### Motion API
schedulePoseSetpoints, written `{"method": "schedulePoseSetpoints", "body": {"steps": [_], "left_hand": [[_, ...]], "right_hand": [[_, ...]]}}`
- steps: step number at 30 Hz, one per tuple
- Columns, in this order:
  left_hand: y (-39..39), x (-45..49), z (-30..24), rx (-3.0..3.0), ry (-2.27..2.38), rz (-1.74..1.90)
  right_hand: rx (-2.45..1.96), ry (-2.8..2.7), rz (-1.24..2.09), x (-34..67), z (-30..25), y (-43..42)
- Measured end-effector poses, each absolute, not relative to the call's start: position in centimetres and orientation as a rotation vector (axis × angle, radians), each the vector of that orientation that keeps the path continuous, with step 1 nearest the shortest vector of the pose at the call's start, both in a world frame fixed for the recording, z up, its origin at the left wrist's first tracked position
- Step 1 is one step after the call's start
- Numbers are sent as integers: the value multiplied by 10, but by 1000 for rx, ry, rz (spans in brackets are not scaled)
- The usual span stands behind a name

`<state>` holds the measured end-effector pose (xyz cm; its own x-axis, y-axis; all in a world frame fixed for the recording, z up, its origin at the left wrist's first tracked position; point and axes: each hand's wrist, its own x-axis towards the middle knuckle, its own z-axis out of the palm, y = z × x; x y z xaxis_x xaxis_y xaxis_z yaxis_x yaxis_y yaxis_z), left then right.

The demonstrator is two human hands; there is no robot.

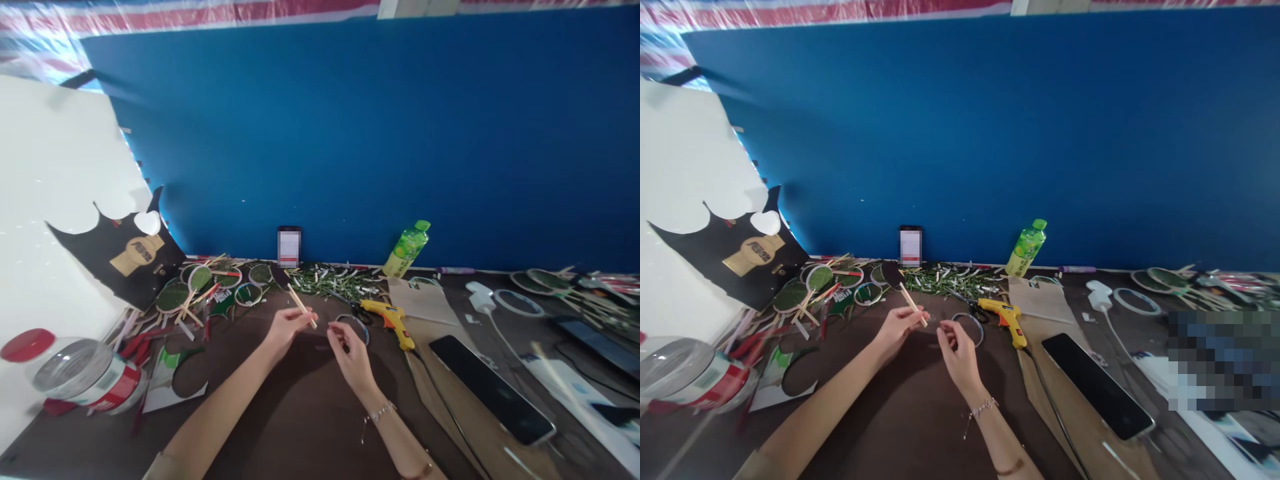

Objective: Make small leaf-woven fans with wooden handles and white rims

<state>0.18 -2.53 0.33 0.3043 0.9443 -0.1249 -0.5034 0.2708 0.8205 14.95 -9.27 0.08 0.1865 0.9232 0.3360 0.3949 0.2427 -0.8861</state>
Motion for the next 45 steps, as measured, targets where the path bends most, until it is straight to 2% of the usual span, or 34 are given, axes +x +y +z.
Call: {"method": "schedulePoseSetpoints", "body": {"steps": [9, 13, 19, 23, 25, 28, 32, 35, 40, 45], "left_hand": [[-42, 12, -1, 857, 644, 915], [-43, 13, -3, 832, 607, 928], [-28, 6, -9, 610, 649, 1248], [-7, -12, -15, 494, 790, 1569], [-1, -19, -18, 447, 821, 1637], [1, -24, -21, 436, 843, 1666], [0, -23, -22, 464, 836, 1706], [0, -23, -22, 455, 832, 1726], [0, -25, -22, 454, 845, 1740], [-3, -24, -21, 481, 839, 1722]], "right_hand": [[-1285, -1372, 853, 138, -6, -94], [-1299, -1358, 827, 142, 0, -95], [-1401, -1129, 341, 160, 10, -93], [-1420, -1434, 545, 160, 8, -90], [-1419, -1324, 480, 161, 8, -89], [-1426, -1146, 385, 164, 11, -88], [-1423, -1296, 566, 165, 12, -88], [-1452, -1179, 426, 165, 10, -89], [-1506, -1441, 566, 166, 4, -87], [-1513, -1187, 421, 174, 7, -86]]}}
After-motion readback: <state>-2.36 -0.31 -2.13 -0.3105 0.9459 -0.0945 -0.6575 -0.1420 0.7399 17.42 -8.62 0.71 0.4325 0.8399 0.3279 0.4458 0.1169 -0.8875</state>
